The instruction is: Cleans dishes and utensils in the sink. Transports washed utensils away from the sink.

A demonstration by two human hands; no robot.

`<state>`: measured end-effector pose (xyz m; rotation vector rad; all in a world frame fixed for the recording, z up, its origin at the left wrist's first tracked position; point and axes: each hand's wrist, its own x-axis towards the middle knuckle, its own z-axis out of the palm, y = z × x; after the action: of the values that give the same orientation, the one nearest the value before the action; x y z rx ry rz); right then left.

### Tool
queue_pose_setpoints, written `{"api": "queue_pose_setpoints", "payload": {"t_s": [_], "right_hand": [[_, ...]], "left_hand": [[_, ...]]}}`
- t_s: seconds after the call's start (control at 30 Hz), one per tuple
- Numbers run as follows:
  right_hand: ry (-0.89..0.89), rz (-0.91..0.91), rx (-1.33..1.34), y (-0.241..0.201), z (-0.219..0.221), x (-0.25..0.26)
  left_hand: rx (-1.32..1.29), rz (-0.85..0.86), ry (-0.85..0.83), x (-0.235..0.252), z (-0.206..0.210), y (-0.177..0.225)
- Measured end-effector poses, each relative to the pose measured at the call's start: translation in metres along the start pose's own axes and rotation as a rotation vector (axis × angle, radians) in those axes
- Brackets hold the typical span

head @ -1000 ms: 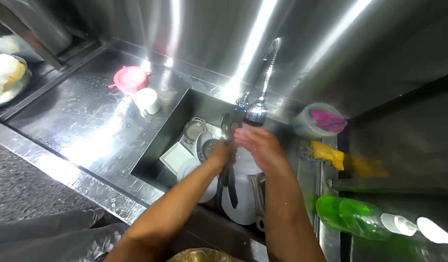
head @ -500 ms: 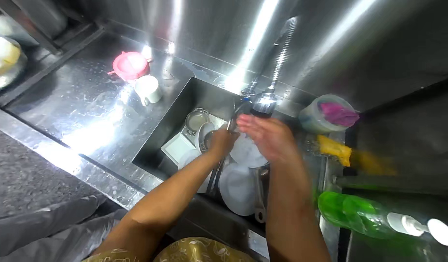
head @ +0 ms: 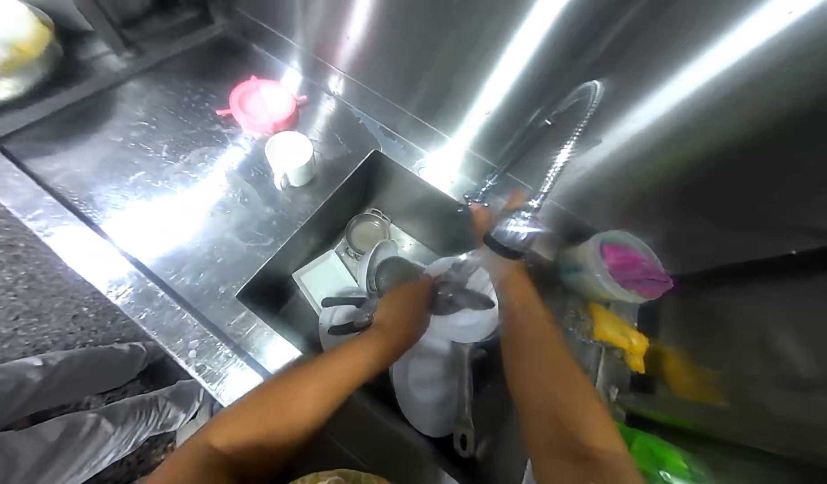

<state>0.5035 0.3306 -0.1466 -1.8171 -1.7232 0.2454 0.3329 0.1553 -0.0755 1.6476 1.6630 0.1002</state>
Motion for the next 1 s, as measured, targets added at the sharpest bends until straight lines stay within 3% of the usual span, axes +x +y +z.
{"api": "queue_pose_setpoints", "payload": {"t_s": [0.07,0.2,0.27,0.37,0.47,0.53,0.67,0.77,0.87,0.9,1.0], "right_hand": [[-0.106,0.016,0.081,-0.041,0.0,0.01],[0.126,0.144,0.233,-0.055,0.018,0.007],[0.104,0.267,0.516,-0.061,0.02,0.003],[-0.054,0.504,1.063,-0.059,0.02,0.005],[-0.387,0.489,1.275,-0.036,0.0,-0.007],[-0.503,0.434,1.204,-0.024,-0.026,-0.021],[-0.375,0.511,0.94,-0.054,-0.099,-0.066],[-0.275,0.489,0.789,-0.055,-0.102,-0.116],[-0.653,0.446,0.503,-0.05,-0.088,-0.173],[-0.652,0.392,0.463,-0.057,-0.091,-0.186],[-0.123,0.157,0.53,-0.09,-0.104,-0.213]], "left_hand": [[0.026,-0.039,-0.031,-0.001,-0.008,-0.01],[0.066,-0.03,-0.049,-0.005,-0.014,-0.022],[0.075,0.007,-0.026,-0.005,-0.013,-0.028],[0.044,0.037,-0.003,-0.005,-0.016,-0.033],[0.027,0.015,-0.004,-0.004,-0.017,-0.032],[0.005,0.001,0.002,-0.008,-0.023,-0.029],[-0.131,0.092,0.082,-0.027,-0.045,-0.022],[-0.252,0.252,0.265,-0.034,-0.052,-0.029],[-0.387,0.32,0.304,-0.02,-0.052,-0.05],[-0.469,0.294,0.294,-0.018,-0.053,-0.053],[-0.677,0.344,0.312,-0.035,-0.072,-0.048]]}}
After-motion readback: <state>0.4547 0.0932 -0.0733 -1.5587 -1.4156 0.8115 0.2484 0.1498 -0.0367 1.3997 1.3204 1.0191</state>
